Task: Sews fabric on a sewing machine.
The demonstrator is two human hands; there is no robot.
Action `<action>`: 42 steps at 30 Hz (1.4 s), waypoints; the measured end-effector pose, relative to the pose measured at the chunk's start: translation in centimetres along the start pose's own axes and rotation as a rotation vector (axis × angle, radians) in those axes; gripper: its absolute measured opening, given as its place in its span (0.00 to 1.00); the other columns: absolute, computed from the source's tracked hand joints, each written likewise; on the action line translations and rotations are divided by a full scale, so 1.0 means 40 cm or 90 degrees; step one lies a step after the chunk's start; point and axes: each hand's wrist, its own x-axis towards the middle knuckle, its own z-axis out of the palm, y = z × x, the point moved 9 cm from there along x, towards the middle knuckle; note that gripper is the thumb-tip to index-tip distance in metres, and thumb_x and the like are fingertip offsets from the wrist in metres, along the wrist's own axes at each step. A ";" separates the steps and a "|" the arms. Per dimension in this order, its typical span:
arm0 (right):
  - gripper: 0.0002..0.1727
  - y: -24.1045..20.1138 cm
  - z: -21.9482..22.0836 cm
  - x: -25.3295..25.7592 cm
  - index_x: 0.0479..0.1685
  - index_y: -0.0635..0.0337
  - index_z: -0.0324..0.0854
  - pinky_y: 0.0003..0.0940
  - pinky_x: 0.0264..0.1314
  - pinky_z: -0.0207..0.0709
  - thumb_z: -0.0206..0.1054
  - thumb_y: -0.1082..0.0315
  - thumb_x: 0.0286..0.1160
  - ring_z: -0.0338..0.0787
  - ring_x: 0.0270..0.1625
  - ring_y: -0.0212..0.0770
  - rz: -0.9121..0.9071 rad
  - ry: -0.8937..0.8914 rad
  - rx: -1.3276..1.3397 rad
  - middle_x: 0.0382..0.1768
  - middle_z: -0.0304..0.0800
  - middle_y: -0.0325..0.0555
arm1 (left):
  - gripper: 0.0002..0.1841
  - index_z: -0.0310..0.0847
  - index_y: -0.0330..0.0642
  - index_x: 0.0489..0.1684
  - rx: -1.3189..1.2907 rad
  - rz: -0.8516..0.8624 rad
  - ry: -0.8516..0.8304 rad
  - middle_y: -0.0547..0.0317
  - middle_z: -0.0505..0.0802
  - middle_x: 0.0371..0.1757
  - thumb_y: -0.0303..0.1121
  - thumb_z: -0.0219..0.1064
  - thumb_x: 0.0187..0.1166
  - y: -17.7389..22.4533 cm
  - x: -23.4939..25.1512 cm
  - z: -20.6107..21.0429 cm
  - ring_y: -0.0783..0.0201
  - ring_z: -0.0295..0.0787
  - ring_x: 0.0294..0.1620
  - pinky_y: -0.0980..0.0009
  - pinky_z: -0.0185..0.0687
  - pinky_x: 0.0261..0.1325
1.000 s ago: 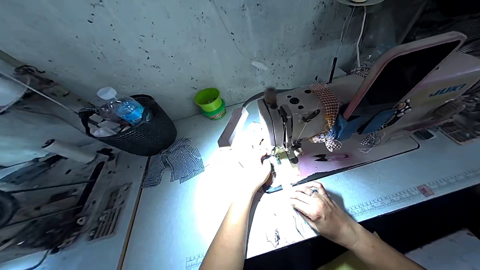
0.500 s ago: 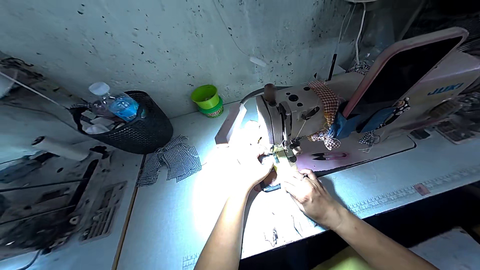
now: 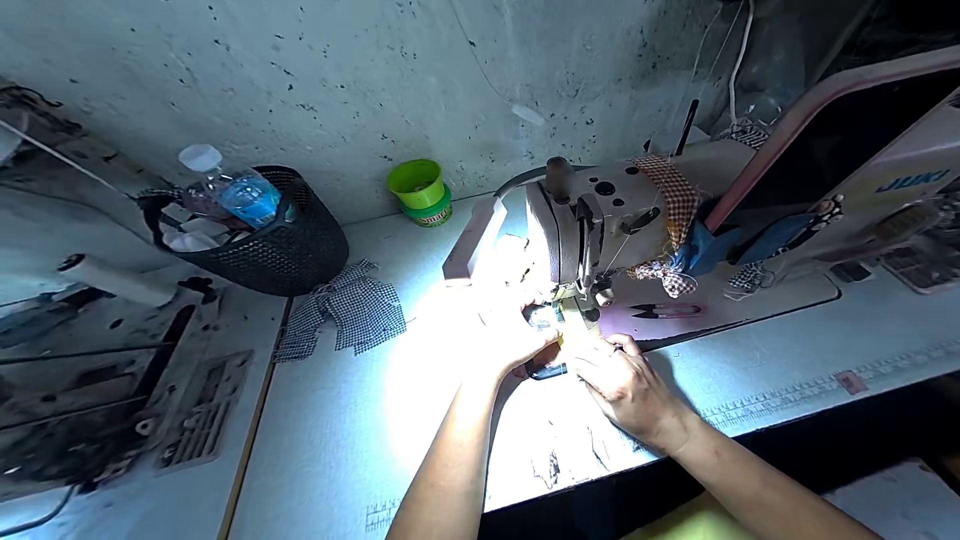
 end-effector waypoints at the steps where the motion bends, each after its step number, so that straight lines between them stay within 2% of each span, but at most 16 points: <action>1: 0.14 0.004 -0.001 0.005 0.48 0.53 0.94 0.45 0.74 0.73 0.59 0.66 0.82 0.92 0.62 0.44 0.004 -0.002 0.004 0.52 0.97 0.43 | 0.26 0.87 0.47 0.58 -0.001 -0.002 -0.002 0.52 0.88 0.64 0.51 0.82 0.65 0.001 -0.001 0.000 0.55 0.80 0.70 0.48 0.72 0.73; 7: 0.14 0.019 0.013 0.024 0.49 0.53 0.93 0.45 0.75 0.71 0.59 0.67 0.80 0.90 0.63 0.45 0.019 -0.021 0.025 0.55 0.96 0.43 | 0.26 0.87 0.46 0.61 0.004 0.002 -0.009 0.50 0.87 0.65 0.48 0.82 0.65 0.006 -0.001 -0.002 0.53 0.80 0.71 0.48 0.74 0.72; 10: 0.15 0.014 0.006 0.025 0.50 0.52 0.94 0.43 0.76 0.71 0.59 0.66 0.80 0.91 0.63 0.44 0.022 -0.012 0.015 0.54 0.97 0.42 | 0.26 0.87 0.46 0.60 -0.005 0.019 -0.002 0.52 0.86 0.66 0.48 0.81 0.65 0.004 0.000 0.001 0.55 0.78 0.72 0.47 0.68 0.76; 11: 0.15 0.011 0.005 0.024 0.50 0.52 0.94 0.43 0.76 0.71 0.60 0.66 0.80 0.91 0.63 0.44 0.022 -0.008 0.008 0.54 0.97 0.42 | 0.25 0.87 0.47 0.60 -0.013 0.024 -0.003 0.53 0.86 0.66 0.47 0.81 0.64 0.004 0.000 0.004 0.55 0.77 0.73 0.44 0.62 0.79; 14: 0.15 0.000 0.001 0.021 0.49 0.54 0.94 0.44 0.74 0.73 0.59 0.65 0.79 0.92 0.62 0.43 0.011 -0.015 -0.023 0.54 0.97 0.42 | 0.28 0.86 0.48 0.63 -0.017 0.023 -0.017 0.54 0.86 0.69 0.50 0.81 0.65 0.000 -0.002 0.009 0.56 0.77 0.74 0.46 0.65 0.79; 17: 0.16 -0.011 -0.002 0.008 0.47 0.54 0.92 0.44 0.71 0.73 0.57 0.65 0.80 0.91 0.60 0.43 -0.012 -0.025 -0.055 0.53 0.97 0.41 | 0.32 0.85 0.50 0.64 -0.021 0.035 -0.026 0.55 0.87 0.66 0.53 0.82 0.61 -0.004 -0.003 0.012 0.57 0.80 0.71 0.49 0.71 0.74; 19: 0.16 -0.014 -0.002 -0.004 0.46 0.54 0.92 0.45 0.70 0.72 0.55 0.64 0.83 0.91 0.61 0.43 -0.023 -0.040 -0.069 0.55 0.96 0.41 | 0.34 0.84 0.50 0.67 -0.023 0.053 -0.028 0.56 0.85 0.70 0.53 0.82 0.59 -0.002 -0.003 0.014 0.57 0.77 0.74 0.46 0.64 0.79; 20: 0.17 -0.014 -0.004 -0.009 0.47 0.54 0.92 0.45 0.71 0.72 0.55 0.64 0.83 0.91 0.63 0.43 -0.022 -0.048 -0.075 0.57 0.96 0.40 | 0.35 0.83 0.49 0.69 -0.031 0.052 -0.038 0.54 0.84 0.72 0.52 0.82 0.60 -0.002 -0.003 0.017 0.56 0.74 0.76 0.42 0.55 0.83; 21: 0.17 -0.014 -0.008 -0.012 0.47 0.54 0.93 0.46 0.71 0.72 0.54 0.64 0.83 0.90 0.63 0.43 -0.020 -0.049 -0.074 0.57 0.96 0.40 | 0.35 0.82 0.49 0.71 -0.030 0.047 -0.044 0.53 0.83 0.72 0.52 0.83 0.61 -0.001 -0.004 0.018 0.55 0.74 0.76 0.42 0.56 0.82; 23: 0.16 -0.014 -0.018 -0.013 0.43 0.53 0.91 0.46 0.72 0.72 0.54 0.63 0.83 0.90 0.65 0.44 -0.015 -0.038 -0.055 0.56 0.96 0.41 | 0.35 0.82 0.49 0.71 -0.017 0.035 -0.043 0.51 0.86 0.69 0.51 0.83 0.61 0.002 -0.009 0.013 0.54 0.80 0.71 0.44 0.69 0.76; 25: 0.17 -0.015 -0.018 -0.012 0.42 0.53 0.92 0.46 0.73 0.71 0.54 0.63 0.84 0.90 0.67 0.44 -0.012 -0.039 -0.046 0.58 0.96 0.41 | 0.34 0.82 0.49 0.70 -0.019 0.036 -0.045 0.51 0.84 0.71 0.50 0.83 0.62 0.005 -0.011 0.014 0.53 0.75 0.76 0.40 0.55 0.82; 31: 0.19 -0.009 -0.003 -0.021 0.42 0.53 0.91 0.48 0.74 0.70 0.51 0.62 0.84 0.90 0.66 0.43 0.004 -0.057 -0.052 0.58 0.96 0.40 | 0.35 0.82 0.51 0.70 -0.009 0.042 -0.038 0.55 0.85 0.70 0.53 0.82 0.61 0.002 -0.012 0.018 0.55 0.76 0.75 0.40 0.56 0.82; 33: 0.18 -0.011 -0.003 -0.025 0.41 0.53 0.91 0.49 0.73 0.71 0.52 0.62 0.83 0.90 0.68 0.43 0.005 -0.053 -0.053 0.60 0.95 0.41 | 0.36 0.82 0.49 0.70 -0.003 0.048 -0.029 0.54 0.84 0.72 0.56 0.81 0.61 0.007 -0.014 0.014 0.55 0.76 0.76 0.43 0.63 0.81; 37: 0.18 -0.014 -0.004 -0.030 0.40 0.53 0.91 0.48 0.74 0.70 0.52 0.62 0.83 0.89 0.70 0.42 0.005 -0.051 -0.056 0.61 0.95 0.40 | 0.35 0.82 0.50 0.70 0.006 0.039 -0.040 0.55 0.85 0.71 0.55 0.82 0.61 0.011 -0.017 0.014 0.55 0.78 0.73 0.45 0.68 0.76; 39: 0.19 -0.013 -0.005 -0.031 0.41 0.52 0.91 0.48 0.75 0.70 0.52 0.62 0.84 0.88 0.70 0.42 0.007 -0.054 -0.051 0.61 0.95 0.40 | 0.36 0.82 0.51 0.71 0.002 0.030 -0.045 0.55 0.86 0.70 0.55 0.81 0.61 0.010 -0.020 0.016 0.54 0.77 0.74 0.40 0.61 0.79; 42: 0.19 -0.009 -0.006 -0.024 0.39 0.53 0.91 0.48 0.74 0.70 0.51 0.62 0.83 0.89 0.68 0.43 0.014 -0.052 -0.048 0.60 0.95 0.41 | 0.34 0.81 0.50 0.70 -0.011 0.019 -0.045 0.53 0.86 0.68 0.52 0.82 0.63 0.008 -0.018 0.014 0.53 0.79 0.71 0.41 0.67 0.74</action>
